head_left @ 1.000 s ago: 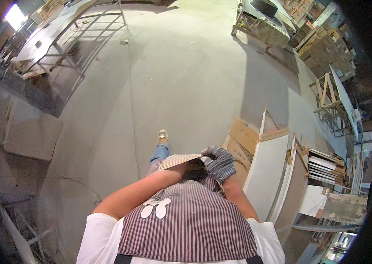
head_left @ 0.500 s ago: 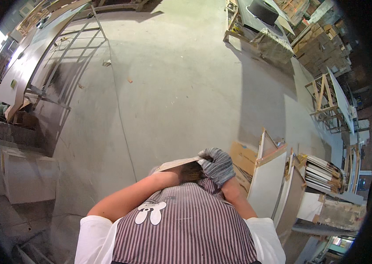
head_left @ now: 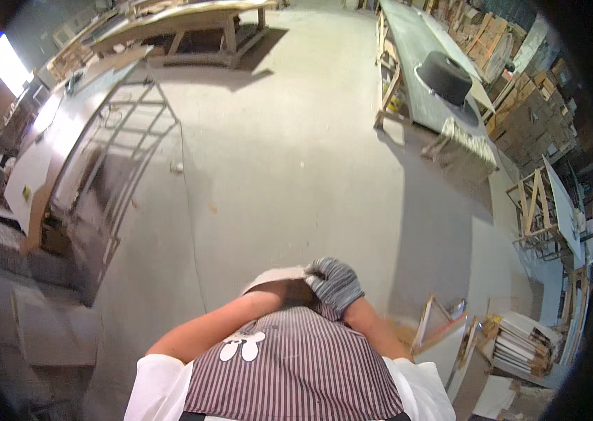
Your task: The person walks through a workshop and then uses a utility knife to cut several sheets of blue sandpaper into smaller strips on a wooden countertop. The cut pieces are set aside on the surface.
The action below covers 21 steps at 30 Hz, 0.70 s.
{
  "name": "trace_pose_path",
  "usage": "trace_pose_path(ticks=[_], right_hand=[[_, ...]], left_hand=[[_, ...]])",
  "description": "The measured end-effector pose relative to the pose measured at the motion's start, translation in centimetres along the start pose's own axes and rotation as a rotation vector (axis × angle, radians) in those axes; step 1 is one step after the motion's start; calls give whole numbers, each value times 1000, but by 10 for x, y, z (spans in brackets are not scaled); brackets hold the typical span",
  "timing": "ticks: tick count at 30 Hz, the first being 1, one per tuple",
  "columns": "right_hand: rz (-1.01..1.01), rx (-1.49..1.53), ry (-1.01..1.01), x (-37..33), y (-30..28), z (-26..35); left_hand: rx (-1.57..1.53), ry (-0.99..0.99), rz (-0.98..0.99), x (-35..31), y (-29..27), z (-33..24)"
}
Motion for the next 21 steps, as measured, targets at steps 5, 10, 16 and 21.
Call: trace_pose_path(ticks=[5, 10, 16, 21], right_hand=[[6, -62, -15, 101, -42, -34], [164, -59, 70, 191, -72, -43], [46, 42, 216, 316, -113, -99], [16, 66, 298, 441, -186, -98]], left_hand=[[-93, -77, 131, 75, -119, -51], [-7, -220, 174, 163, -102, 80], [-217, -21, -71, 263, -208, 90], [-452, 128, -30, 352, -331, 120]])
Point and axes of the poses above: each hand's wrist, its own x-axis towards the middle knuckle, its own y-axis out of the palm, z = x × y, the point moved 2 cm from there along x, towards the middle knuckle, and after that the axes turned 6 degrees about y, right-handed, at the moved point
